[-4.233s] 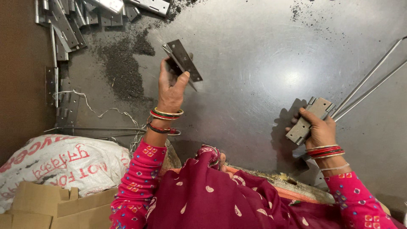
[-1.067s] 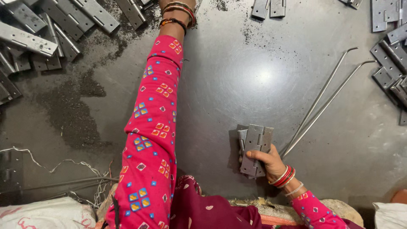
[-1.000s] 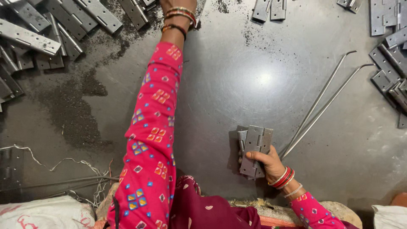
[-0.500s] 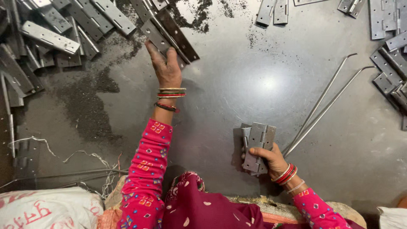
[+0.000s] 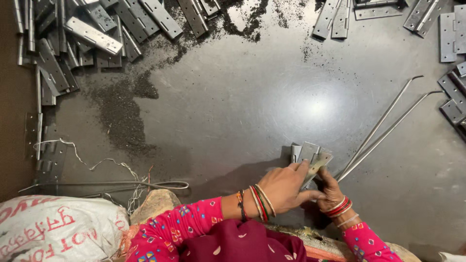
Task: The person sorts metal hinges by hand, picking them up from a large pile on the floor, gathering them into small stacks, and moving them aside.
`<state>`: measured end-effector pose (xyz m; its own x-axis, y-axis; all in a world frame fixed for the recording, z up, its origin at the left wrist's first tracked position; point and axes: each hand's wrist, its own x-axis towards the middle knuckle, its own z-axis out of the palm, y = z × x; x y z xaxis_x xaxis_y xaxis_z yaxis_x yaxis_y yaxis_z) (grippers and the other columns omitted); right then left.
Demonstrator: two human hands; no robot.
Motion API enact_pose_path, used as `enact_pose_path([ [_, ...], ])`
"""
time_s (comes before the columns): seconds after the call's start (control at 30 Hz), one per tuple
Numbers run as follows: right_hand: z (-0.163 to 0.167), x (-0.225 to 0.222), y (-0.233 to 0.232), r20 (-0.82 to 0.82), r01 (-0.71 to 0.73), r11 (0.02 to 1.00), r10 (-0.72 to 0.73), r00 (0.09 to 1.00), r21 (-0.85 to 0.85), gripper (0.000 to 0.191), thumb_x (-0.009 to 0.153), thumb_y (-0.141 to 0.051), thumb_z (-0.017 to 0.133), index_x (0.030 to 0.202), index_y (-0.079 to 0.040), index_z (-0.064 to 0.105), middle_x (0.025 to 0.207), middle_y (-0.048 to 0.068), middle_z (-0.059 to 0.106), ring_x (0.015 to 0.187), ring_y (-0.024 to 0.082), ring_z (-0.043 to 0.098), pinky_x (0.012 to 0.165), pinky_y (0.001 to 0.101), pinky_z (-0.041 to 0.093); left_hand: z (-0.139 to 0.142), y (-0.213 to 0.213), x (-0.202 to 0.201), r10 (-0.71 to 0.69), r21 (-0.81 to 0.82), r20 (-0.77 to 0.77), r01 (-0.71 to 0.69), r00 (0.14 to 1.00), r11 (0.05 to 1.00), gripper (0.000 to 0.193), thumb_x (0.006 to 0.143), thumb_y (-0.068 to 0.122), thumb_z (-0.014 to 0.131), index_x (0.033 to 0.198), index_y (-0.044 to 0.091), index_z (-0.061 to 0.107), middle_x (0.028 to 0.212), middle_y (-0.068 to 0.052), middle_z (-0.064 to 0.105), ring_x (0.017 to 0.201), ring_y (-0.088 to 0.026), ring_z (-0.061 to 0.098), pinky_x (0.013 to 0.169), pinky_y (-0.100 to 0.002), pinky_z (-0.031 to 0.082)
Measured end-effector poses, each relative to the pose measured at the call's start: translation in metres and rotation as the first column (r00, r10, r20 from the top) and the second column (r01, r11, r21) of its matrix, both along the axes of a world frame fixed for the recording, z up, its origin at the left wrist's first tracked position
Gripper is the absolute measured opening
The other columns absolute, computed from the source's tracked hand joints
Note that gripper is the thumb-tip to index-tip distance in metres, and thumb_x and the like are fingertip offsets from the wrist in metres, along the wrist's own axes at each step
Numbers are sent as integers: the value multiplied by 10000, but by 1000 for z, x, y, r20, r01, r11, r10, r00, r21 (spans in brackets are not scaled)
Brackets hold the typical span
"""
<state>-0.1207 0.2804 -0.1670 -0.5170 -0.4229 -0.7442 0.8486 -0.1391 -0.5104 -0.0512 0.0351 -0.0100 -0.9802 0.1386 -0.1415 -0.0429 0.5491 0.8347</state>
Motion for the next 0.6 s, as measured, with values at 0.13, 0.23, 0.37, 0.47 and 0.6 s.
enact_pose_path([
  [0.13,-10,-1,10,-70,-212,971,205,976,-108,606,904,-397,752,1252,91,668,1179,229,726,1055,333,715,970,496,549,-42,-54,-45,385,-39,-153,-395,910,918,511,977,475,623,1201,22,701,1115,-216,724,922,-378,729,800,-450,602],
  [0.23,2,-2,3,-18,-150,986,149,989,-71,654,847,-412,773,1282,51,617,1167,222,710,1052,344,701,947,526,560,-85,-172,-119,593,-360,-259,-646,762,673,435,928,486,684,1113,97,742,1032,-152,747,807,-308,721,721,-428,593],
  [0.37,26,-1,-13,-60,-177,971,169,984,-163,744,783,-447,796,1323,21,589,1186,228,705,1067,360,700,941,520,570,-102,-307,-190,801,-490,-289,-800,524,347,585,870,422,764,1228,-9,599,1176,-184,625,1023,-274,654,769,-359,596],
  [0.47,35,-1,-20,-41,-162,972,157,987,-168,776,761,-455,811,1338,8,573,1195,224,695,1068,364,693,935,535,566,-98,-339,-208,835,-540,-348,-819,425,192,604,742,389,827,1184,26,633,1251,-231,606,1068,-383,662,789,-427,593],
  [0.6,30,0,-16,-37,-161,971,156,987,-178,786,773,-454,815,1357,1,553,1213,231,682,1057,378,693,929,544,567,-96,-346,-208,885,-471,-157,-821,438,322,430,825,357,762,1075,18,678,1099,-213,683,932,-353,718,782,-421,605],
])
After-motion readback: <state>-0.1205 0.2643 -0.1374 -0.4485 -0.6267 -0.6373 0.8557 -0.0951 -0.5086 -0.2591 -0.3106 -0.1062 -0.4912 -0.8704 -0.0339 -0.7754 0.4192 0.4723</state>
